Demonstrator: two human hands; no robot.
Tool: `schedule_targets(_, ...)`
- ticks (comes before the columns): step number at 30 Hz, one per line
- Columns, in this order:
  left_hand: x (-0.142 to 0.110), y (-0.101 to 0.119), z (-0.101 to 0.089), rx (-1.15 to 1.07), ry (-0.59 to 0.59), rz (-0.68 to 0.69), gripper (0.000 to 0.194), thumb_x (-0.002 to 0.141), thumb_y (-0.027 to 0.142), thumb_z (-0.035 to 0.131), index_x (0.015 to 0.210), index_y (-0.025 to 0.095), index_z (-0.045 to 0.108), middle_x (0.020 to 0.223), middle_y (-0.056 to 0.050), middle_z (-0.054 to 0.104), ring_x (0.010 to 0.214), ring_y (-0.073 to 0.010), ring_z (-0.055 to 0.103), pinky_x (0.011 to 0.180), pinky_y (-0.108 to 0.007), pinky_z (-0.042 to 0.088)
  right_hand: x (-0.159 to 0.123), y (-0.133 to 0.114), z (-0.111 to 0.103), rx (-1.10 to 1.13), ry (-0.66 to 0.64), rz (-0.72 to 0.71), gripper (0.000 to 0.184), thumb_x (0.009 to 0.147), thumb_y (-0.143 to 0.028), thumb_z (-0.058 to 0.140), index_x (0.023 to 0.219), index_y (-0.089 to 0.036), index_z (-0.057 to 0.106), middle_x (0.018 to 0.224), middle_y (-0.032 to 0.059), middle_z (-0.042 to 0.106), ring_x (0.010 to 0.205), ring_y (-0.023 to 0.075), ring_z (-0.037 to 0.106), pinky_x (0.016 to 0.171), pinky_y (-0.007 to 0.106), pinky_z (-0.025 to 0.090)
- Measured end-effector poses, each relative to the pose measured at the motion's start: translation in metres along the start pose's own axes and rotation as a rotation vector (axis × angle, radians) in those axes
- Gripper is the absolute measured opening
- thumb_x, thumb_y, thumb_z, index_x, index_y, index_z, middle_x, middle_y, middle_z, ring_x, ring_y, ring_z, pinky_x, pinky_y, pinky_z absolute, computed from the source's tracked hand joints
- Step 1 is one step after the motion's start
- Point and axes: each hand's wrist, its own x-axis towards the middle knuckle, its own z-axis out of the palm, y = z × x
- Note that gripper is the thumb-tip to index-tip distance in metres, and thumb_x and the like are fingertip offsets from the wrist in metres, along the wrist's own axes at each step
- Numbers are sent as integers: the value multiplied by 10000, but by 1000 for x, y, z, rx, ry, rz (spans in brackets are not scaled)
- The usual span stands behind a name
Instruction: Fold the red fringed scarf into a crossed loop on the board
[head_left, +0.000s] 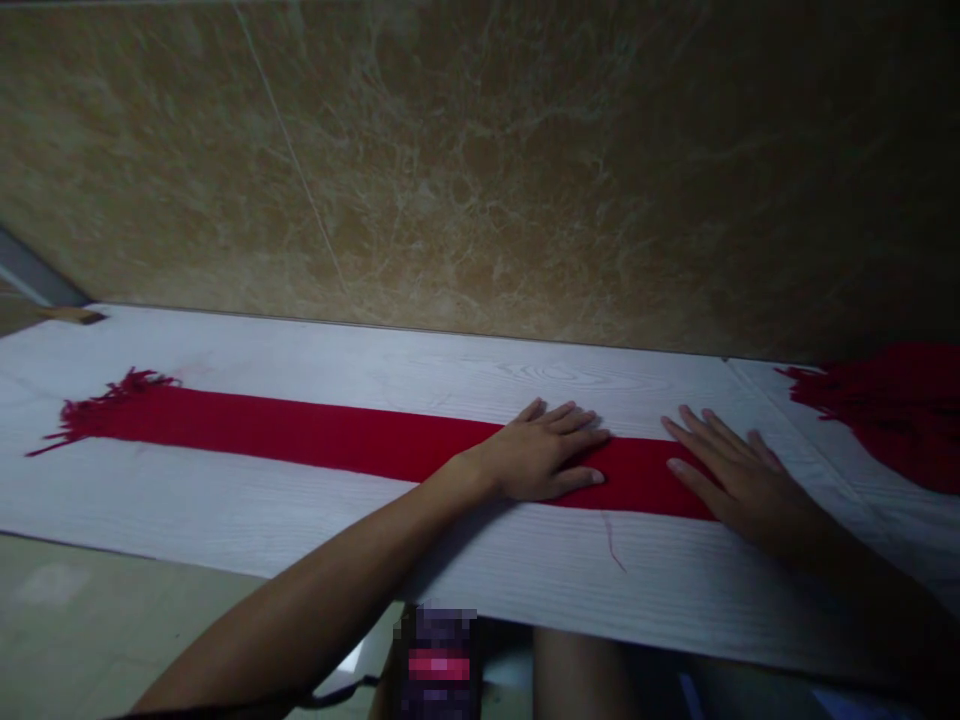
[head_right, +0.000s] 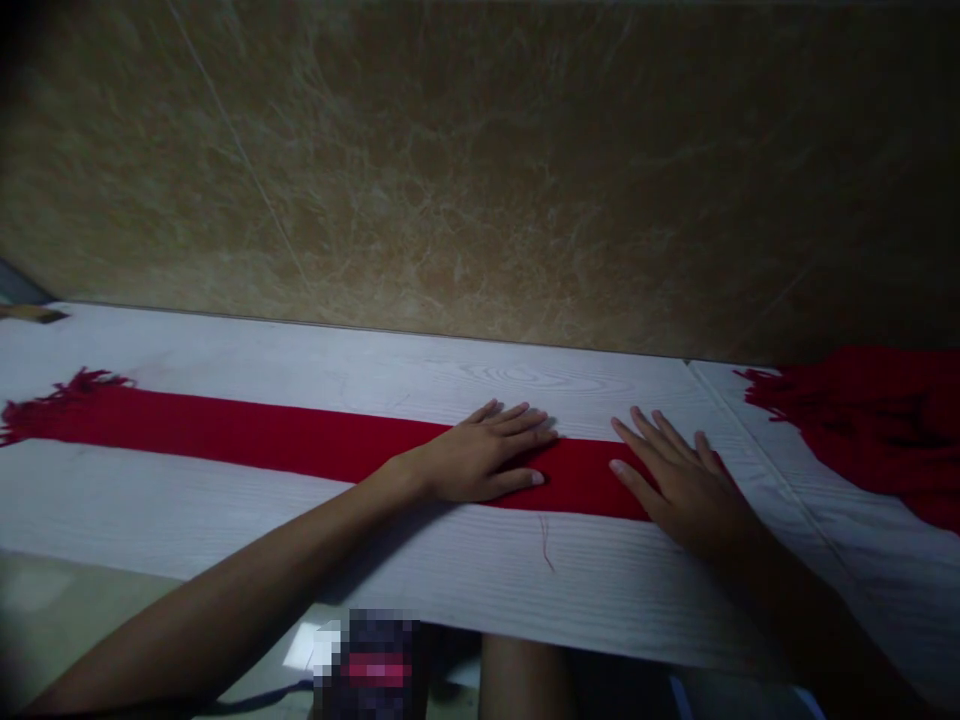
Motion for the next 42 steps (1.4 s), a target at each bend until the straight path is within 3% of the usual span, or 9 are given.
schedule_targets(4,1,1,2,-2,-40,-28,716,1086,639,428,1678,244,355,1746,-89,307,1647,-319,204,1328,-627,142,-2,0,10,39,-58,-15,653,1021,-553,332,1591,-302,530,1674,79,469,1574,399,373,1242,719,327)
schedule_targets(12,3,0,4,-12,-19,-81,855,1035,715,477,1689,188,320,1733,-138,318,1642,-340,209,1324,-631,152,-2,-7,7,3,-27,5,638,1035,-569,292,1552,-315,566,1645,77,513,1560,369,411,1232,697,355)
schedule_targets(17,3,0,4,26,-16,-78,853,1040,726,442,1682,174,335,1724,-150,335,1639,-336,223,1316,-638,180,-1,-14,5,10,14,8,608,1039,-567,324,1541,-333,575,1636,73,526,1555,360,420,1236,706,341)
schedule_targets(32,0,0,-1,5,-58,-75,853,1047,743,398,1700,203,298,1746,-150,282,1638,-367,212,1315,-646,146,2,-22,-5,50,-46,45,627,1018,-543,361,1538,-273,584,1643,92,507,1577,350,380,1267,707,270)
schedule_targets(42,3,-1,3,22,-65,-91,856,1030,759,389,1690,218,322,1754,-127,280,1638,-355,224,1321,-624,138,4,-12,1,26,-29,6,603,1030,-527,352,1528,-293,599,1621,83,542,1536,345,456,1243,655,368)
